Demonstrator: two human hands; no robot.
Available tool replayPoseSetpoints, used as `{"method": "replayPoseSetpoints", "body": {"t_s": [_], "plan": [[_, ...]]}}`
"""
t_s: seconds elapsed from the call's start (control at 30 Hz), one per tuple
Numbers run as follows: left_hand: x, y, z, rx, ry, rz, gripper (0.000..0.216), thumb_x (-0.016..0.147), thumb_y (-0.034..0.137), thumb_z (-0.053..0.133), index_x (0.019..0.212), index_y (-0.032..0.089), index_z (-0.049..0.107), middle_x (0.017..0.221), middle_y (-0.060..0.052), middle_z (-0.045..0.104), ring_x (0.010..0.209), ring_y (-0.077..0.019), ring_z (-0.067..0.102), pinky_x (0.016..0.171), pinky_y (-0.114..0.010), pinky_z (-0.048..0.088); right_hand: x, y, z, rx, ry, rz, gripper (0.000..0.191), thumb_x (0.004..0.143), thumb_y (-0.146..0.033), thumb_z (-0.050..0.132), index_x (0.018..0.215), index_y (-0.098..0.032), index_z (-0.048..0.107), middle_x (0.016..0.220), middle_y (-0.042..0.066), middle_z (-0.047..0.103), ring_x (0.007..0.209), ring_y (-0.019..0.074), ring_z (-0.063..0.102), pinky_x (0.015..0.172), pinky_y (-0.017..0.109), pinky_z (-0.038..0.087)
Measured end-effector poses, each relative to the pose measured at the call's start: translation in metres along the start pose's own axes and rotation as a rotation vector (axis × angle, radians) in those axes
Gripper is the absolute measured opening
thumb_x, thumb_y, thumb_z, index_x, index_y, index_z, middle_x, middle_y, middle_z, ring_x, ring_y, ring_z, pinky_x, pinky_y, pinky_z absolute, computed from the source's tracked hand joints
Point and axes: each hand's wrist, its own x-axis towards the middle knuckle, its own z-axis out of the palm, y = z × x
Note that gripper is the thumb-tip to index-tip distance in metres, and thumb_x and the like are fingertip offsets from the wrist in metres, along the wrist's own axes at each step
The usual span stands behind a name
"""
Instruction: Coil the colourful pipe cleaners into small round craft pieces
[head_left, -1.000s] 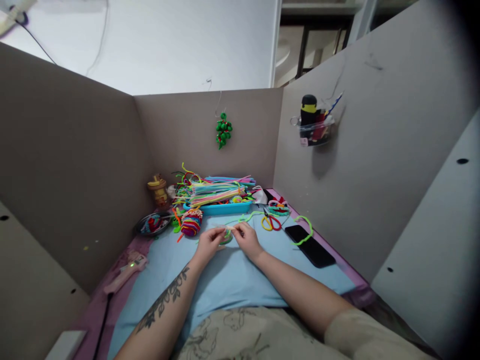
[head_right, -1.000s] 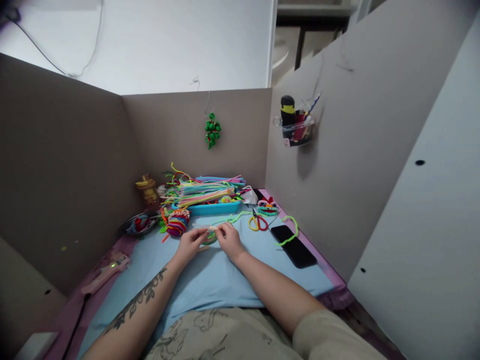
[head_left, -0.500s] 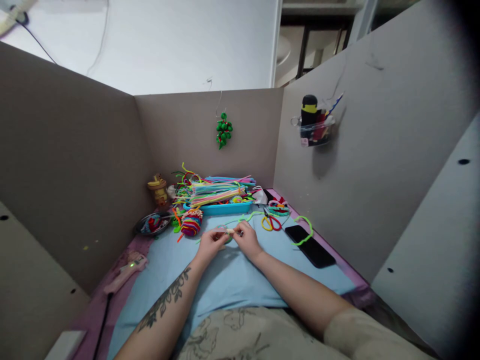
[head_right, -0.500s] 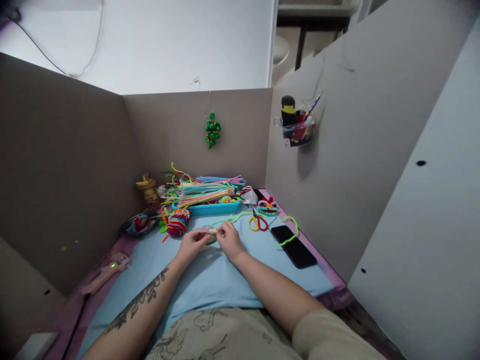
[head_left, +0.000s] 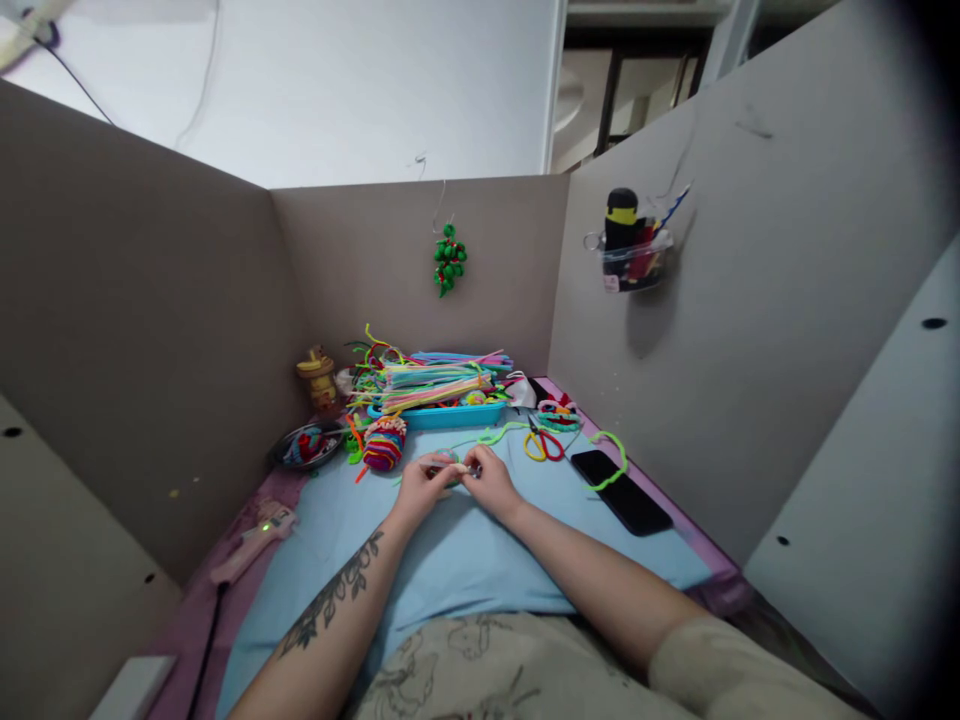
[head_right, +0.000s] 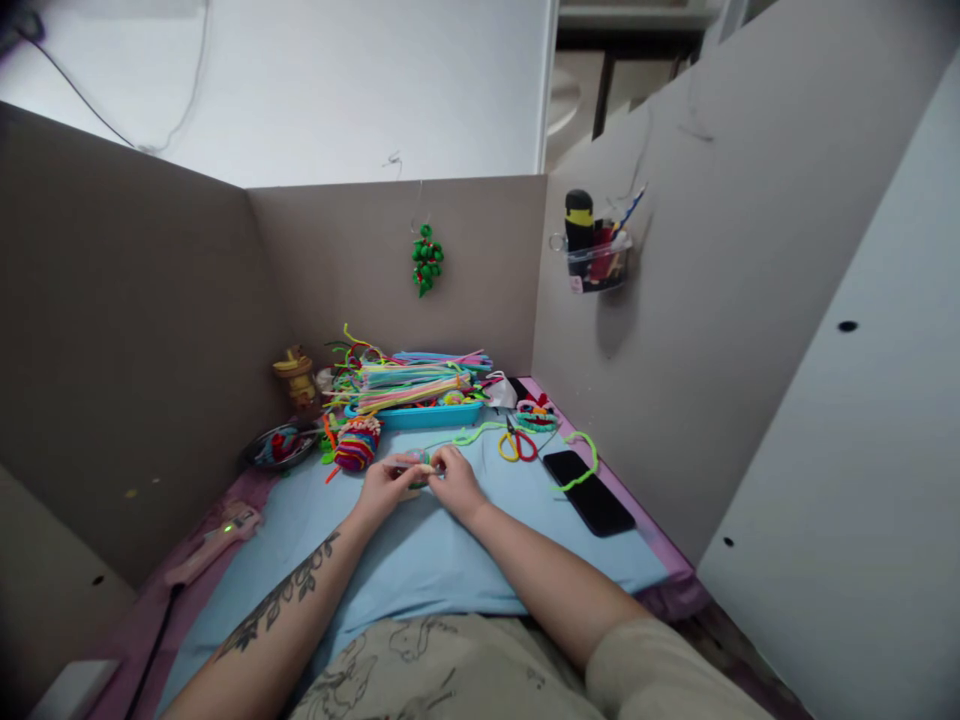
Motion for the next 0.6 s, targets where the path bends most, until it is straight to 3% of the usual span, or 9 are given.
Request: {"method": "replayPoseSetpoints", "body": {"t_s": [0.1, 0.2, 0.37, 0.6], "plan": [[0.0005, -0.0005, -0.0042, -0.039, -0.036, 0.012, 0.03, 0.067, 0.039, 0.068, 0.082, 0.013, 0.067, 0.077, -0.007, 0.069, 0.069, -0.0185, 0.065, 0.065, -0.029, 0.053, -0.0005, -0.0061, -0.0046, 0.048, -0.068, -0.033, 0.004, 0.075, -0.019, 0.056, 0.079, -0.019, 0.057, 0.075, 0.001, 0.054, 0.067, 0.0141, 0.049, 0.057, 0.024, 0.04], [0.0001, 0.0036, -0.0079, -0.02, -0.057, 0.081, 0.028, 0.069, 0.038, 0.067, 0.083, 0.013, 0.067, 0.081, -0.008, 0.069, 0.074, -0.0186, 0.065, 0.069, -0.03, 0.053, -0.0006, -0.0103, -0.0083, 0.077, -0.136, -0.071, 0.012, 0.083, -0.023, 0.052, 0.088, -0.02, 0.062, 0.08, 0.004, 0.057, 0.073, 0.0153, 0.052, 0.061, 0.025, 0.043], [0.0006, 0.0068, -0.0106, 0.152, -0.073, 0.242, 0.022, 0.071, 0.037, 0.066, 0.076, 0.015, 0.069, 0.08, -0.008, 0.068, 0.078, -0.0187, 0.063, 0.073, -0.03, 0.05, -0.0004, -0.0094, -0.0088, 0.016, -0.225, -0.129, 0.018, 0.086, -0.021, 0.046, 0.084, -0.021, 0.064, 0.079, 0.004, 0.057, 0.078, 0.0157, 0.053, 0.07, 0.027, 0.043], [0.0005, 0.005, -0.0086, 0.105, -0.038, 0.152, 0.023, 0.069, 0.034, 0.066, 0.082, 0.016, 0.07, 0.091, -0.009, 0.07, 0.084, -0.021, 0.064, 0.076, -0.033, 0.051, 0.0006, -0.0084, -0.0091, -0.003, -0.104, -0.089, 0.018, 0.086, -0.022, 0.047, 0.077, -0.02, 0.063, 0.073, 0.003, 0.057, 0.074, 0.0162, 0.052, 0.067, 0.027, 0.041]]}}
